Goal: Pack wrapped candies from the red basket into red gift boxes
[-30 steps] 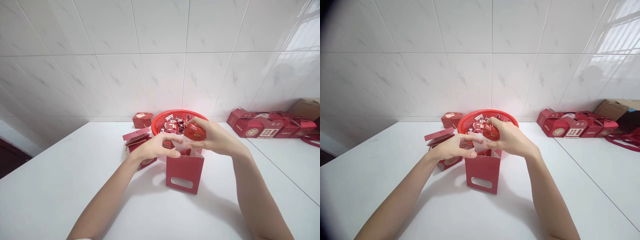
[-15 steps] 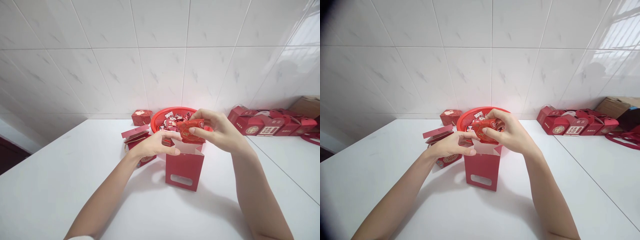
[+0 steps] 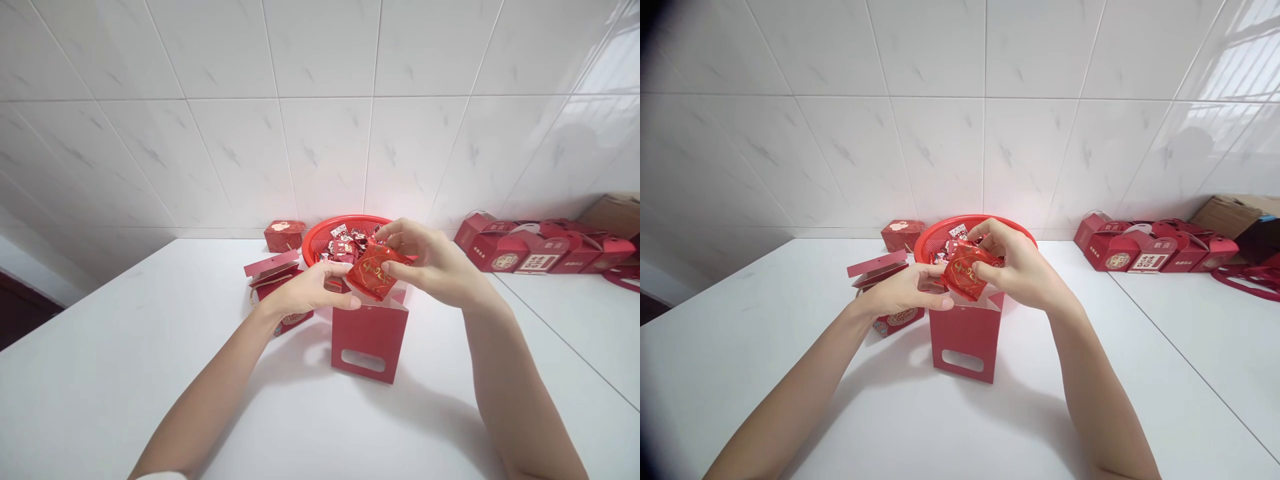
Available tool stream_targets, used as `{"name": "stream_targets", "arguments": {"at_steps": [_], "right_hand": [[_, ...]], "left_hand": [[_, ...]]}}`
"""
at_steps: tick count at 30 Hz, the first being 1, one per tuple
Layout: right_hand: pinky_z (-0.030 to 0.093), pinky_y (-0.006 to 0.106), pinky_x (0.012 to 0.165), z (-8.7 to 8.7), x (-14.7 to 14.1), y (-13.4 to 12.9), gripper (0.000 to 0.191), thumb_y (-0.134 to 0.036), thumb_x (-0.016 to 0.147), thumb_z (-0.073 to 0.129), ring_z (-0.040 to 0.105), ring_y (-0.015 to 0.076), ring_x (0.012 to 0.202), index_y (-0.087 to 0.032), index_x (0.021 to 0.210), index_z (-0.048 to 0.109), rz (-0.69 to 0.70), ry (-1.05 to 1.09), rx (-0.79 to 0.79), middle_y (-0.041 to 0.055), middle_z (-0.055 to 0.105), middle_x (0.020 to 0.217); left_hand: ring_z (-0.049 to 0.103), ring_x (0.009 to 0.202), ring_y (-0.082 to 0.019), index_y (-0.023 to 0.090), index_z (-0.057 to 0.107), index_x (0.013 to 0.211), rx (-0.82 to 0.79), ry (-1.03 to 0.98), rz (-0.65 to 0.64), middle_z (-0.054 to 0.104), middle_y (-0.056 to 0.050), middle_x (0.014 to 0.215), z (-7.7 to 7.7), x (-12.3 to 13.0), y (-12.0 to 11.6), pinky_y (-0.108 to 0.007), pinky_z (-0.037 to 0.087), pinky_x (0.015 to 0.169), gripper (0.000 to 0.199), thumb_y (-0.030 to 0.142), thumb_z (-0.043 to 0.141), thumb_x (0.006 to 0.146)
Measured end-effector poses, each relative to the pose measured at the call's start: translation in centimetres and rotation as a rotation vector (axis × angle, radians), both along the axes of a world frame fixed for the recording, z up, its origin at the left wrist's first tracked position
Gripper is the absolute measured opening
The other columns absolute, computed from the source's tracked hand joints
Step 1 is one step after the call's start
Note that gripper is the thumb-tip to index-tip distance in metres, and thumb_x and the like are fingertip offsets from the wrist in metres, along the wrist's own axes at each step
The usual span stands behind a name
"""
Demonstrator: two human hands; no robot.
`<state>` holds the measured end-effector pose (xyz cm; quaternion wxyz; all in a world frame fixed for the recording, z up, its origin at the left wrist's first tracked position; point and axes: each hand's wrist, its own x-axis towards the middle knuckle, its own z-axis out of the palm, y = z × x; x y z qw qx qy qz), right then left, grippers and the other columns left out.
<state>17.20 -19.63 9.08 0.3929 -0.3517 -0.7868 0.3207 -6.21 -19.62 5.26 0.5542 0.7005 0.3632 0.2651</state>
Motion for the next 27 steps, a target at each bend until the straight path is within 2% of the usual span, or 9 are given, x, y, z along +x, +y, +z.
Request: {"name": "stream_targets", "arguments": {"at_steps": [4, 7, 12, 16, 19, 22, 25, 27], "right_hand": [[0.054, 0.032, 0.069, 0.0, -0.2, 0.2, 0.02, -0.018, 0.077, 0.065, 0.066, 0.0192, 0.08, -0.02, 0.097, 0.062, -0.02, 0.049, 0.01, 0.0027, 0.068, 0.088], [0.055, 0.033, 0.072, 0.0, -0.3, 0.2, 0.017, -0.019, 0.078, 0.067, 0.066, 0.02, 0.083, -0.02, 0.095, 0.066, -0.022, 0.058, 0.006, 0.0036, 0.07, 0.092], [0.056, 0.034, 0.071, 0.1, -0.1, 0.1, 0.018, -0.023, 0.078, 0.072, 0.067, 0.0203, 0.082, -0.02, 0.096, 0.069, -0.008, 0.119, -0.031, 0.0039, 0.071, 0.092], [0.058, 0.035, 0.073, 0.2, 0.2, 0.4, 0.022, -0.03, 0.078, 0.078, 0.069, 0.021, 0.086, -0.021, 0.097, 0.069, 0.094, 0.257, -0.141, 0.0051, 0.073, 0.098], [0.058, 0.036, 0.074, 0.2, 0.4, 0.7, 0.031, -0.037, 0.079, 0.079, 0.07, 0.0207, 0.086, -0.022, 0.103, 0.067, 0.121, 0.386, -0.19, 0.0055, 0.074, 0.1], [0.059, 0.037, 0.077, 0.2, 0.3, 0.8, 0.036, -0.039, 0.078, 0.081, 0.07, 0.0204, 0.086, -0.023, 0.107, 0.065, 0.123, 0.425, -0.215, 0.0054, 0.074, 0.1], [0.059, 0.037, 0.081, 0.3, 0.0, 0.7, 0.028, -0.038, 0.077, 0.081, 0.07, 0.0201, 0.088, -0.021, 0.093, 0.065, 0.168, 0.41, -0.224, 0.0055, 0.074, 0.099], [0.059, 0.036, 0.081, 0.2, -0.2, 0.7, 0.025, -0.039, 0.079, 0.08, 0.071, 0.0197, 0.088, -0.02, 0.086, 0.065, 0.172, 0.424, -0.215, 0.0051, 0.074, 0.096]], "left_hand": [[0.063, 0.117, -0.027, 0.022, 0.073, 0.115, 0.034, 0.028, -0.021, 0.071, -0.007, 0.121, 0.3, 0.1, -0.3, -0.04, 0.048, 0.102, 0.035, 0.032, 0.075, 0.082], [0.063, 0.111, -0.026, 0.021, 0.075, 0.106, 0.116, 0.05, 0.036, 0.072, -0.006, 0.115, 0.5, 0.4, -0.7, -0.038, 0.049, 0.099, 0.027, 0.038, 0.073, 0.084], [0.061, 0.091, -0.02, 0.017, 0.071, 0.092, 0.214, -0.038, 0.184, 0.068, -0.004, 0.093, 0.5, 0.9, -1.0, -0.033, 0.049, 0.086, 0.036, 0.052, 0.061, 0.092], [0.049, 0.071, -0.013, 0.016, 0.059, 0.069, 0.329, -0.109, 0.239, 0.053, 0.001, 0.071, 0.4, 1.0, -0.9, -0.027, 0.043, 0.071, 0.045, 0.055, 0.058, 0.093], [0.044, 0.064, -0.012, 0.017, 0.055, 0.064, 0.337, -0.191, 0.311, 0.048, 0.002, 0.065, 0.1, 1.2, -0.9, -0.027, 0.042, 0.066, 0.048, 0.055, 0.059, 0.093], [0.052, 0.069, -0.014, 0.017, 0.065, 0.074, 0.313, -0.339, 0.373, 0.057, 0.0, 0.069, -0.2, 1.7, -0.9, -0.029, 0.046, 0.072, 0.042, 0.053, 0.059, 0.094], [0.063, 0.089, -0.021, 0.019, 0.073, 0.096, 0.279, -0.435, 0.349, 0.07, -0.005, 0.087, -0.4, 2.1, -0.9, -0.034, 0.049, 0.085, 0.037, 0.051, 0.057, 0.096], [0.065, 0.097, -0.024, 0.019, 0.075, 0.098, 0.279, -0.404, 0.344, 0.073, -0.006, 0.091, -0.4, 2.2, -1.0, -0.037, 0.05, 0.089, 0.04, 0.053, 0.056, 0.096]]}}
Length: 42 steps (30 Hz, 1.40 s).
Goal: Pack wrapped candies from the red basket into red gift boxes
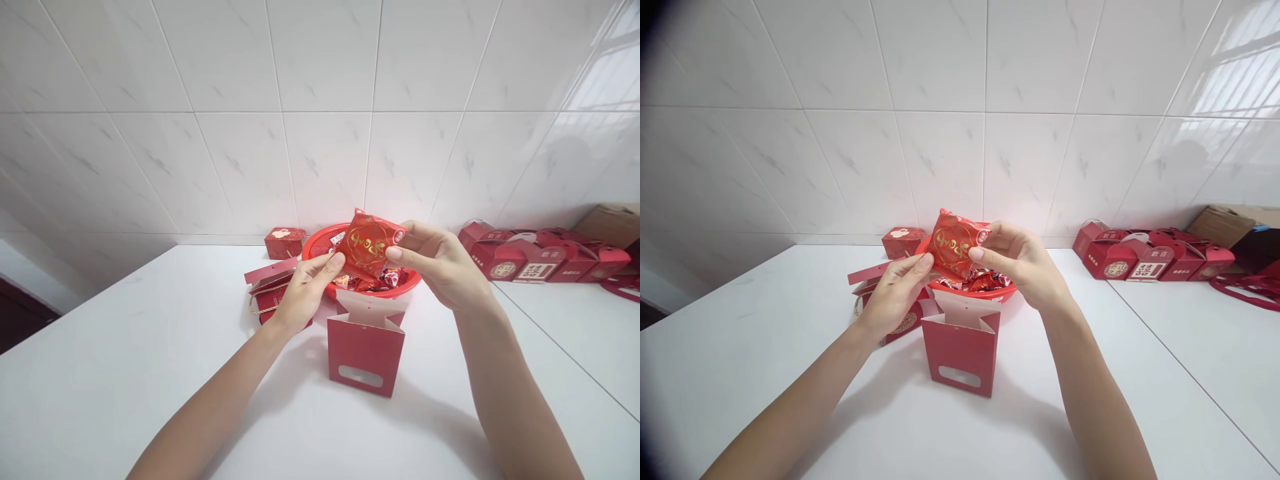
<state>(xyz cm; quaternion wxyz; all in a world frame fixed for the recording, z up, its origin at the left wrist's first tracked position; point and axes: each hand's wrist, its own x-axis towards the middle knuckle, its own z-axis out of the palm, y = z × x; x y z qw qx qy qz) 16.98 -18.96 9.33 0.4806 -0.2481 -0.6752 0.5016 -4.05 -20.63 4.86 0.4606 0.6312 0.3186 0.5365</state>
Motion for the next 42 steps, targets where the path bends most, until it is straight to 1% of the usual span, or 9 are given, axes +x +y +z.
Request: {"name": "stream_targets", "arguments": {"at_steps": [4, 8, 10, 12, 16, 20, 25, 33, 42], "right_hand": [[0.061, 0.036, 0.079, -0.1, 0.1, 0.1, 0.024, -0.042, 0.082, 0.076, 0.071, 0.0199, 0.089, -0.022, 0.092, 0.068, -0.131, 0.08, 0.046, 0.0033, 0.074, 0.095], [0.06, 0.036, 0.078, 0.2, 0.9, -0.6, 0.022, -0.042, 0.084, 0.074, 0.071, 0.0207, 0.089, -0.024, 0.096, 0.071, -0.212, 0.039, 0.144, 0.0042, 0.075, 0.098], [0.06, 0.035, 0.075, 0.5, 1.1, -1.2, 0.022, -0.041, 0.083, 0.076, 0.072, 0.0214, 0.088, -0.023, 0.095, 0.072, -0.183, -0.054, 0.166, 0.0054, 0.075, 0.097], [0.06, 0.033, 0.07, 0.8, 1.1, -1.8, 0.023, -0.042, 0.083, 0.076, 0.072, 0.0213, 0.084, -0.022, 0.095, 0.073, -0.155, -0.158, 0.195, 0.006, 0.075, 0.094], [0.059, 0.032, 0.07, 1.0, 0.6, -2.6, 0.021, -0.04, 0.087, 0.071, 0.071, 0.0196, 0.079, -0.021, 0.096, 0.073, -0.176, -0.334, 0.329, 0.0054, 0.075, 0.091], [0.058, 0.031, 0.07, 1.0, 0.4, -2.7, 0.017, -0.036, 0.09, 0.067, 0.07, 0.0192, 0.08, -0.021, 0.096, 0.071, -0.206, -0.438, 0.408, 0.0059, 0.075, 0.094], [0.057, 0.031, 0.072, 0.8, 0.6, -2.6, 0.012, -0.031, 0.093, 0.06, 0.07, 0.0191, 0.081, -0.022, 0.095, 0.068, -0.119, -0.557, 0.39, 0.0046, 0.074, 0.092], [0.051, 0.027, 0.064, 0.8, 1.0, -2.5, 0.012, -0.019, 0.09, 0.055, 0.068, 0.0176, 0.076, -0.022, 0.092, 0.066, -0.03, -0.793, 0.424, 0.0026, 0.074, 0.086], [0.047, 0.028, 0.064, 1.0, 1.6, -2.2, 0.013, -0.021, 0.093, 0.053, 0.066, 0.0182, 0.075, -0.021, 0.093, 0.066, -0.009, -0.871, 0.471, 0.0028, 0.072, 0.082]], "left_hand": [[0.063, 0.11, -0.028, 0.021, 0.078, 0.099, 0.036, 0.212, 0.013, 0.073, -0.008, 0.103, 0.7, -1.1, -0.3, -0.04, 0.05, 0.094, 0.041, 0.057, 0.058, 0.093], [0.054, 0.127, -0.028, 0.027, 0.08, 0.1, 0.132, 0.566, -0.127, 0.064, -0.006, 0.131, 1.9, -2.7, -0.8, -0.037, 0.045, 0.105, 0.024, 0.045, 0.069, 0.088], [0.057, 0.123, -0.026, 0.03, 0.08, 0.103, 0.117, 0.71, -0.187, 0.064, -0.005, 0.131, 2.2, -3.1, -1.0, -0.036, 0.046, 0.103, 0.022, 0.042, 0.067, 0.089], [0.062, 0.114, -0.024, 0.03, 0.079, 0.108, 0.097, 0.783, -0.207, 0.068, -0.005, 0.123, 2.3, -3.0, -0.9, -0.035, 0.049, 0.097, 0.025, 0.041, 0.063, 0.092], [0.064, 0.101, -0.022, 0.028, 0.076, 0.114, 0.086, 0.814, -0.236, 0.073, -0.005, 0.108, 1.8, -2.8, -0.4, -0.033, 0.05, 0.088, 0.028, 0.041, 0.061, 0.094], [0.063, 0.104, -0.022, 0.027, 0.075, 0.116, 0.02, 0.789, -0.319, 0.072, -0.004, 0.114, 1.4, -2.9, 0.2, -0.031, 0.049, 0.089, 0.032, 0.045, 0.06, 0.094], [0.062, 0.114, -0.024, 0.027, 0.072, 0.122, -0.02, 0.661, -0.436, 0.069, -0.005, 0.125, 1.0, -3.1, 0.7, -0.032, 0.048, 0.095, 0.035, 0.045, 0.063, 0.093], [0.061, 0.121, -0.026, 0.03, 0.07, 0.127, -0.045, 0.675, -0.417, 0.069, -0.006, 0.128, 0.9, -3.4, 1.1, -0.033, 0.047, 0.1, 0.043, 0.043, 0.072, 0.086], [0.057, 0.128, -0.026, 0.032, 0.066, 0.132, 0.006, 0.714, -0.439, 0.063, -0.005, 0.139, 1.2, -3.3, 1.0, -0.034, 0.046, 0.104, 0.046, 0.039, 0.072, 0.087]]}}
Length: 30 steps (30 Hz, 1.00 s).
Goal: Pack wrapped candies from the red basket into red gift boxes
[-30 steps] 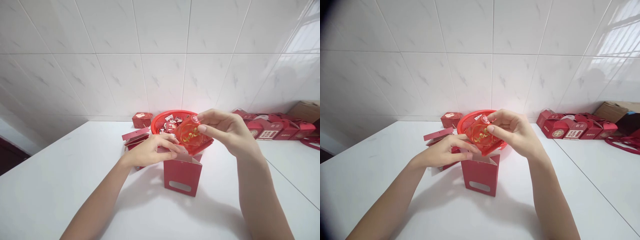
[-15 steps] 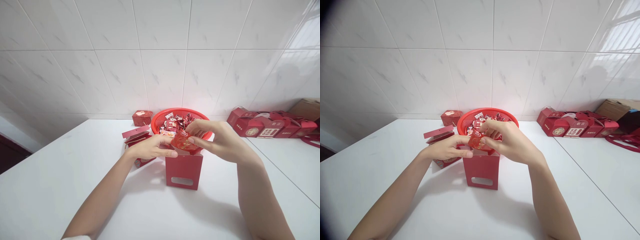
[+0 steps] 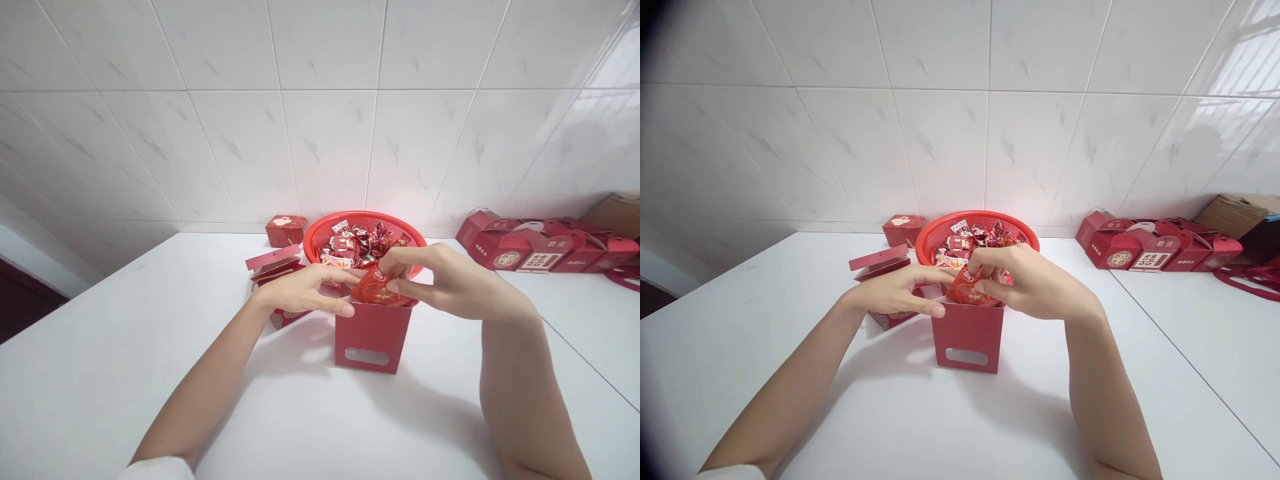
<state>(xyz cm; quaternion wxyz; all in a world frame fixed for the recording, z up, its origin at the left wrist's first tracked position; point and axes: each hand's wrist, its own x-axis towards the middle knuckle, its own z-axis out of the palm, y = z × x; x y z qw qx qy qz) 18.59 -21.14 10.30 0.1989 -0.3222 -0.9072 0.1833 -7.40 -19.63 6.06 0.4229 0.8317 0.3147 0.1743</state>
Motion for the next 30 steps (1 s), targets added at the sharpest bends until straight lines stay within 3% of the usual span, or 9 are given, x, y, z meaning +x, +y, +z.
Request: {"name": "stream_targets", "arguments": {"at_steps": [13, 21, 30], "right_hand": [[0.044, 0.027, 0.06, 0.1, 0.1, 0.1, 0.02, -0.022, 0.092, 0.052, 0.061, 0.0164, 0.069, -0.023, 0.096, 0.071, 0.083, -0.023, -0.034, 0.0025, 0.072, 0.082], [0.034, 0.027, 0.058, -0.5, -1.6, -0.3, 0.02, -0.016, 0.092, 0.053, 0.054, 0.0142, 0.059, -0.022, 0.093, 0.072, 0.015, -0.176, -0.011, 0.0002, 0.065, 0.068], [0.034, 0.029, 0.059, -0.8, -2.0, -0.6, 0.03, -0.02, 0.095, 0.047, 0.057, 0.0168, 0.06, -0.023, 0.109, 0.074, -0.024, -0.195, 0.092, 0.0033, 0.067, 0.068]], "left_hand": [[0.055, 0.131, -0.027, 0.034, 0.064, 0.135, -0.028, 0.001, -0.056, 0.062, -0.003, 0.14, 0.0, 0.0, 0.1, -0.035, 0.044, 0.108, 0.046, 0.038, 0.068, 0.09], [0.059, 0.123, -0.027, 0.028, 0.067, 0.13, 0.022, 0.058, -0.004, 0.065, -0.006, 0.135, -0.2, -0.2, 0.1, -0.034, 0.046, 0.103, 0.046, 0.041, 0.071, 0.087], [0.056, 0.129, -0.028, 0.03, 0.063, 0.136, 0.031, 0.025, -0.002, 0.061, -0.007, 0.142, -0.3, -0.2, 0.1, -0.035, 0.047, 0.103, 0.051, 0.037, 0.071, 0.087]]}}
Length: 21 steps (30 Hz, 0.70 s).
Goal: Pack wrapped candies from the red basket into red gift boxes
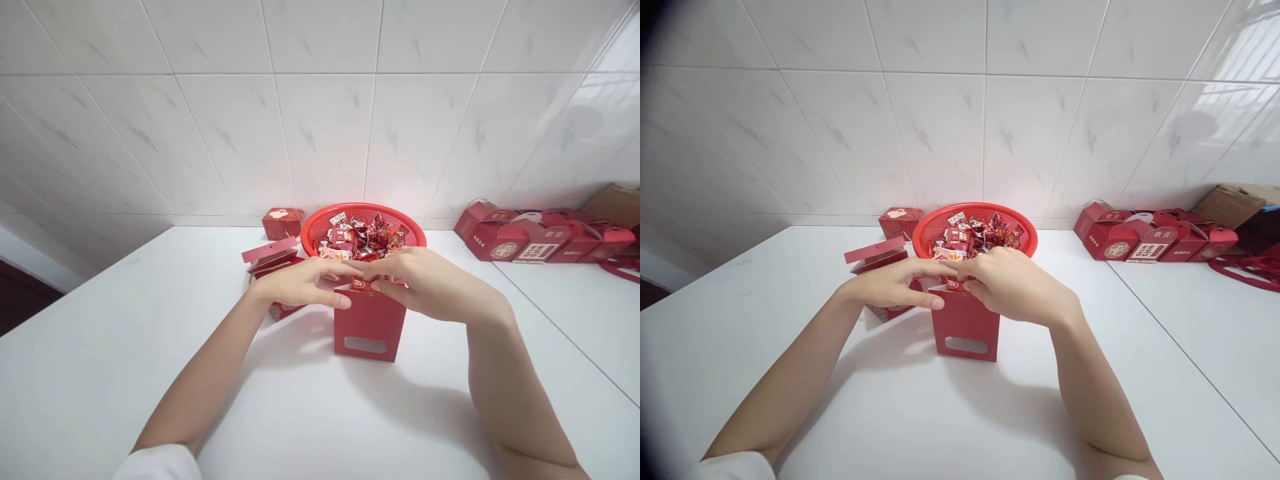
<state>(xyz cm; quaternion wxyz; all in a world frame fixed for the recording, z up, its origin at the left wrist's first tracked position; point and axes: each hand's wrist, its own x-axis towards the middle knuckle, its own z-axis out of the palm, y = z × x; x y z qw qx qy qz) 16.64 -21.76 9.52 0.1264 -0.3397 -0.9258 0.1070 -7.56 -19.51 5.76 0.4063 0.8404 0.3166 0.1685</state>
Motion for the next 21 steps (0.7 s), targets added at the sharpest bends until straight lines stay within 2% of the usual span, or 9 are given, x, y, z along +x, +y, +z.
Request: {"name": "stream_targets", "arguments": {"at_steps": [7, 11, 16, 21], "right_hand": [[0.035, 0.029, 0.059, -0.29, 0.03, 0.17, 0.033, -0.013, 0.093, 0.044, 0.059, 0.0188, 0.071, -0.022, 0.1, 0.076, -0.001, -0.069, -0.012, 0.0061, 0.069, 0.077], [0.034, 0.028, 0.059, -0.32, 0.04, 0.14, 0.04, -0.01, 0.093, 0.042, 0.059, 0.0173, 0.069, -0.026, 0.114, 0.072, 0.04, -0.055, -0.064, 0.0029, 0.072, 0.082], [0.033, 0.028, 0.058, -0.05, 0.05, -0.03, 0.05, -0.011, 0.093, 0.043, 0.06, 0.0164, 0.069, -0.029, 0.136, 0.061, 0.049, -0.041, -0.104, 0.0009, 0.075, 0.088], [0.03, 0.027, 0.054, 0.17, 0.02, -0.17, 0.05, -0.012, 0.093, 0.044, 0.055, 0.014, 0.06, -0.029, 0.138, 0.058, 0.041, -0.067, -0.116, -0.0001, 0.073, 0.082]], "left_hand": [[0.054, 0.133, -0.027, 0.029, 0.065, 0.133, -0.021, -0.001, -0.009, 0.059, -0.006, 0.143, 0.12, 0.17, -0.1, -0.034, 0.045, 0.106, 0.047, 0.035, 0.07, 0.087], [0.054, 0.132, -0.027, 0.029, 0.066, 0.132, -0.013, 0.026, 0.012, 0.06, -0.006, 0.142, 0.24, 0.23, -0.23, -0.034, 0.044, 0.107, 0.045, 0.033, 0.071, 0.087], [0.058, 0.127, -0.027, 0.028, 0.065, 0.133, 0.031, 0.021, -0.013, 0.063, -0.007, 0.139, 0.26, 0.19, -0.4, -0.033, 0.047, 0.102, 0.046, 0.032, 0.07, 0.087], [0.06, 0.124, -0.028, 0.027, 0.066, 0.132, 0.036, 0.022, -0.015, 0.066, -0.007, 0.135, 0.42, 0.35, -0.44, -0.034, 0.048, 0.1, 0.046, 0.034, 0.07, 0.087]]}}
